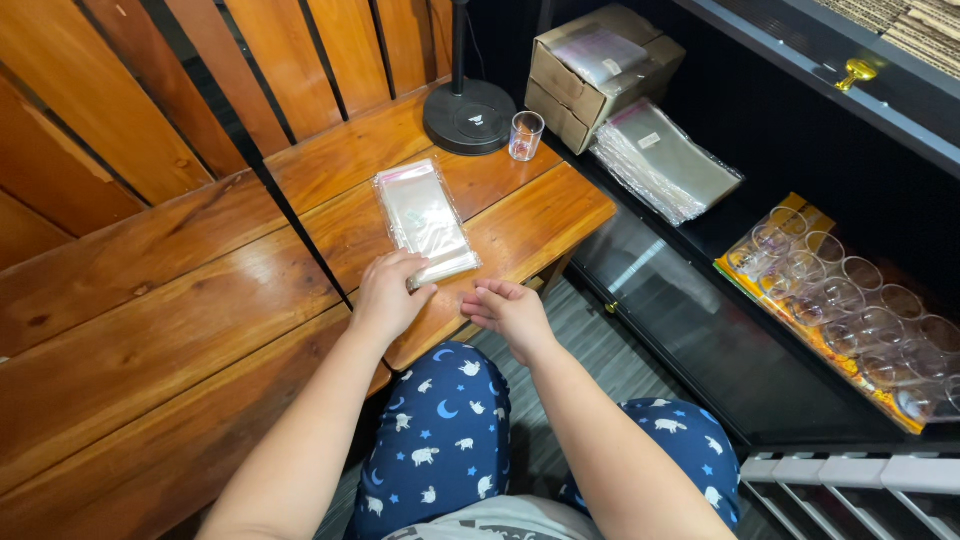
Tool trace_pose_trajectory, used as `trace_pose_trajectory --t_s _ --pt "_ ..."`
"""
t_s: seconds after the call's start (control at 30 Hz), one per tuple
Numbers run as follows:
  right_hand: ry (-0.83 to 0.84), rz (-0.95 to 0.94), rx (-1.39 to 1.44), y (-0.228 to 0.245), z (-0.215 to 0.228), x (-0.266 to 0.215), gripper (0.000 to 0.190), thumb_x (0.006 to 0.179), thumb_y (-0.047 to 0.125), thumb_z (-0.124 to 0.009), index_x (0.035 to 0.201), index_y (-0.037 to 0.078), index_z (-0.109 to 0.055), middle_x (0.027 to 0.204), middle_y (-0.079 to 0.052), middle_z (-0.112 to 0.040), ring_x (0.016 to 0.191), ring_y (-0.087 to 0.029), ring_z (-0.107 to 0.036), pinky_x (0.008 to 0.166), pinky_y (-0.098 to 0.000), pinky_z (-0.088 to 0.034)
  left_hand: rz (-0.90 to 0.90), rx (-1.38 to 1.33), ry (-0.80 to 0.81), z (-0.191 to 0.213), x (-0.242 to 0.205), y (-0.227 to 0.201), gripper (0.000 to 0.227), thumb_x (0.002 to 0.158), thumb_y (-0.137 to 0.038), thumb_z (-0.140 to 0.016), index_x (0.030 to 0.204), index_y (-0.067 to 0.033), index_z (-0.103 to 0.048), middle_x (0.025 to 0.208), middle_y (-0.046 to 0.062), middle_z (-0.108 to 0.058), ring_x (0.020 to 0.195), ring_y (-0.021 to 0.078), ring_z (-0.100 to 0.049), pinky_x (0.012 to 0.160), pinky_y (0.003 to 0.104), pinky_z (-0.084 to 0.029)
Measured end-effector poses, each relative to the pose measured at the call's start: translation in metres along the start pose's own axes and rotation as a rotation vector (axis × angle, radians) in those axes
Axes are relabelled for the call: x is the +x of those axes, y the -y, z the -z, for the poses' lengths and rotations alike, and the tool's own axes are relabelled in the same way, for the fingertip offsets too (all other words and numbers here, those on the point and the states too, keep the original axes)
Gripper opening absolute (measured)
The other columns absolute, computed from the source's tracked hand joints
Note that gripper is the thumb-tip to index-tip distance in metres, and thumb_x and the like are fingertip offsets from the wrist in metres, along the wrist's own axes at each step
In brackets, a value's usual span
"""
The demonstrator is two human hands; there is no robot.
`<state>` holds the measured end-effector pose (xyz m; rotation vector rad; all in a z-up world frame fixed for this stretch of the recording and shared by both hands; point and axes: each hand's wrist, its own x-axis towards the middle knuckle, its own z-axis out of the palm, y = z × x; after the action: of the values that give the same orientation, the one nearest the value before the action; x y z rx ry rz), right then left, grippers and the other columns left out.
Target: The person sits on the floor and repeatedly picks up stacks of clear plastic pouches from a wooden bench, then places them into a black shelf unit. The person also briefly handles a small glass cup before returning it to the bench.
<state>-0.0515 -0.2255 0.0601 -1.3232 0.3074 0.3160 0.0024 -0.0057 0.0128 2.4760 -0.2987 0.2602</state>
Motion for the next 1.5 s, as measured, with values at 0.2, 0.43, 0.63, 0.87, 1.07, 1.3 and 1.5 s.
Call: trace_pose_trajectory --t_s 0.2,0.43,0.63,0.87,1.07,1.3,1.5 --pt "0.012 -0.002 -0.009 -0.002 0.000 0.002 0.046 0.100 0.014 -0.066 0.141 -0.005 -0.058 0.116 -0.022 -0.076 0.103 -0.025 -0.076 0.090 -0.0378 -0.062 -0.024 0.050 -0.072 -0.012 0.009 0.005 0.027 0.081 -0.033 -0.083 0.106 -0.0254 -0.080 0.102 -0.005 -0.074 0.116 0.0195 -0.066 0.119 0.044 -0.037" --pt "0.022 -0.007 -0.012 -0.010 0.005 0.011 0.045 0.100 0.016 -0.067 0.140 -0.003 -0.059 0.115 -0.021 -0.077 0.101 -0.025 -0.077 0.088 -0.0371 -0.063 -0.150 0.178 -0.111 -0.001 0.015 -0.022 0.012 0.085 -0.030 -0.075 0.096 -0.0292 -0.081 0.086 -0.005 -0.077 0.093 0.0195 -0.074 0.101 0.040 -0.050" --pt "0.010 -0.026 0.101 -0.010 0.005 0.022 0.055 0.105 0.037 -0.062 0.140 -0.005 -0.057 0.114 -0.028 -0.075 0.104 -0.033 -0.075 0.092 -0.0451 -0.061 -0.249 0.102 -0.240 -0.006 0.029 -0.071 0.009 0.085 -0.033 -0.074 0.085 -0.0260 -0.079 0.074 -0.001 -0.075 0.080 0.0225 -0.075 0.081 0.038 -0.055" --pt "-0.113 0.036 0.217 -0.025 0.033 0.048 0.040 0.106 0.030 -0.061 0.127 -0.004 -0.063 0.104 -0.022 -0.075 0.094 -0.033 -0.077 0.085 -0.0502 -0.063 -0.043 -0.075 0.183 0.010 0.015 -0.127 0.022 0.087 -0.034 -0.073 0.105 -0.0226 -0.079 0.090 0.003 -0.078 0.098 0.0259 -0.075 0.090 0.040 -0.057" --pt "-0.202 0.118 0.161 -0.015 0.033 0.035 0.039 0.097 0.004 -0.069 0.130 -0.013 -0.058 0.104 -0.026 -0.072 0.093 -0.034 -0.077 0.084 -0.0437 -0.064 0.162 -0.125 0.079 0.005 0.044 -0.076 0.038 0.086 -0.019 -0.075 0.123 -0.0121 -0.072 0.109 0.012 -0.073 0.111 0.0329 -0.069 0.098 0.047 -0.054" --pt "-0.278 0.118 0.131 -0.013 0.040 0.040 0.034 0.090 -0.001 -0.076 0.118 -0.010 -0.058 0.090 -0.017 -0.071 0.080 -0.028 -0.078 0.077 -0.0374 -0.068 0.310 0.134 0.024 0.003 0.074 -0.031 0.060 0.091 -0.037 -0.073 0.141 -0.0044 -0.062 0.138 0.016 -0.060 0.137 0.0363 -0.049 0.114 0.053 -0.038" --pt "-0.307 0.151 0.102 -0.016 0.049 0.039 0.025 0.092 0.000 -0.073 0.113 -0.006 -0.061 0.084 -0.016 -0.071 0.075 -0.027 -0.078 0.072 -0.0363 -0.069 0.398 0.093 -0.041 -0.011 0.087 -0.009 0.054 0.083 -0.037 -0.080 0.124 -0.0037 -0.072 0.127 0.019 -0.064 0.130 0.0394 -0.054 0.109 0.051 -0.042"
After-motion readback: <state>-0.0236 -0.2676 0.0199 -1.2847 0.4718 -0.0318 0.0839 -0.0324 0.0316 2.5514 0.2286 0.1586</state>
